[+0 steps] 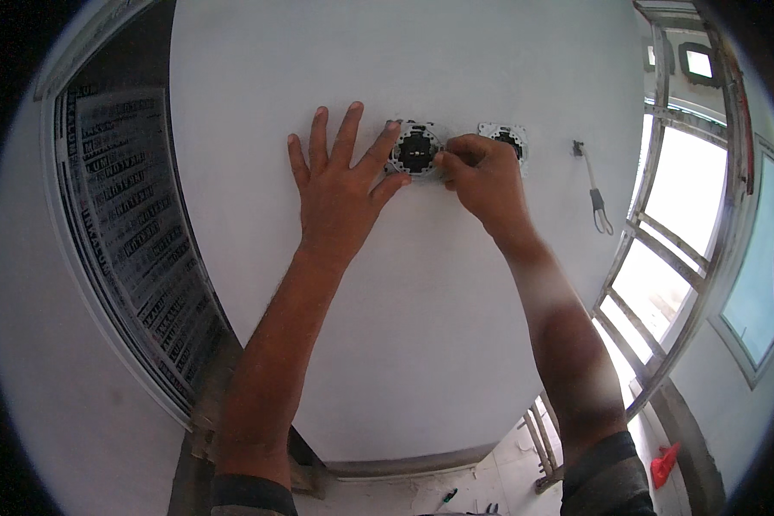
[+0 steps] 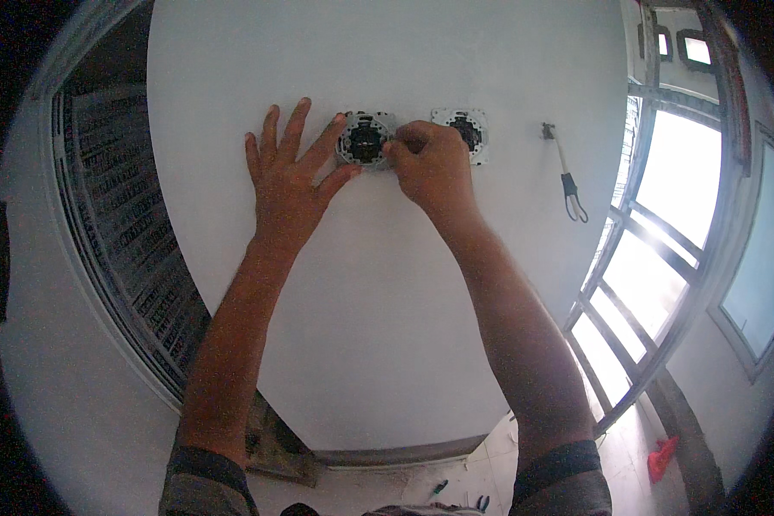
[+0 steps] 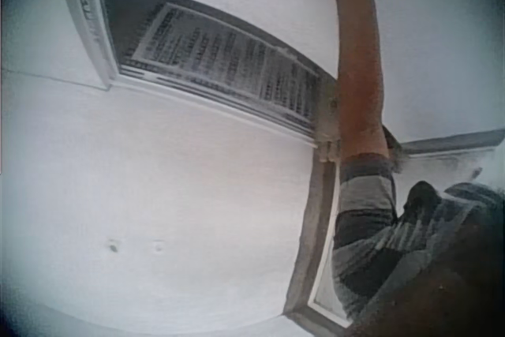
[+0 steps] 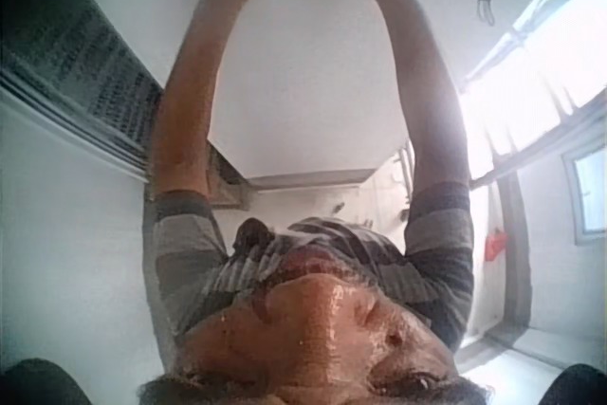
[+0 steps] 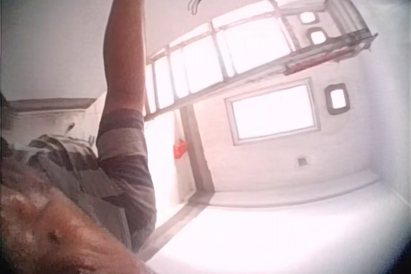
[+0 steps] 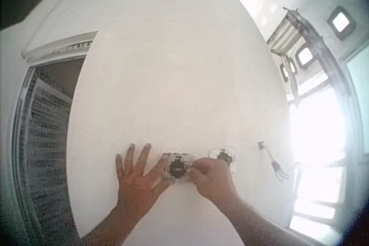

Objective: The person uses pliers and a screwdriver to connect wires to an electrical switch and then secures the switch into a wall box. The person manipulates the wires and tools to complete the installation.

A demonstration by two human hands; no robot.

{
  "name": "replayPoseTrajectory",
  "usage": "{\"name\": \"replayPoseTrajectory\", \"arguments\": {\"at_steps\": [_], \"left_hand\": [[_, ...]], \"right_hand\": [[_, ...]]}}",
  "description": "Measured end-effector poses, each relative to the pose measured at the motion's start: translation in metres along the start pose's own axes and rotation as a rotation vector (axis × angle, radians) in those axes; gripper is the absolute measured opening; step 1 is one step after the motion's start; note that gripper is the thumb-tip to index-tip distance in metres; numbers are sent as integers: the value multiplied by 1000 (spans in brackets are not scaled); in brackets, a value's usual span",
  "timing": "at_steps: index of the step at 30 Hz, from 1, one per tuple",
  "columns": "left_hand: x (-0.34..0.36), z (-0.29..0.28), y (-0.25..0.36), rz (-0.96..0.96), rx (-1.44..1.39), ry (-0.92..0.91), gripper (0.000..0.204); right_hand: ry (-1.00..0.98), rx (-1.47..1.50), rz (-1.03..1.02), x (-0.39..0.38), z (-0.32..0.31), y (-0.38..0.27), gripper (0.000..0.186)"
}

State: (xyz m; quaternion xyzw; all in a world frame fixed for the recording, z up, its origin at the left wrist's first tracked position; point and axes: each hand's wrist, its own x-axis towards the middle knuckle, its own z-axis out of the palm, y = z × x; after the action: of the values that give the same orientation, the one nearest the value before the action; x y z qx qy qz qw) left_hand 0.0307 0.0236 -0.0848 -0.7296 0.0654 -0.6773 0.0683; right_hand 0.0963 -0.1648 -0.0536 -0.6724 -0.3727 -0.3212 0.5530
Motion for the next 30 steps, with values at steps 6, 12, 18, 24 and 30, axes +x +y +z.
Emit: {"name": "replayPoseTrajectory", "arguments": {"at_steps": [6,12,18,24,30], "left_hand": [[0,7,-10,11,26,-4,67],[1,9,-9,4,11,-12,67],[-2,13,-9,-9,23,-11,68],[-4,18,-16,12,38,-7,71],[0,17,-14,-3,-29,18,62]], "right_hand": [[6,-220,-163,6,2,0,23],[8,-234,-33,2,-3,-4,24],[-6,-227,-70,2,-3,-7,24],[-12,-266,-167,6,-3,-2,26],[4,-356,-252,10,0,0,25]]}}
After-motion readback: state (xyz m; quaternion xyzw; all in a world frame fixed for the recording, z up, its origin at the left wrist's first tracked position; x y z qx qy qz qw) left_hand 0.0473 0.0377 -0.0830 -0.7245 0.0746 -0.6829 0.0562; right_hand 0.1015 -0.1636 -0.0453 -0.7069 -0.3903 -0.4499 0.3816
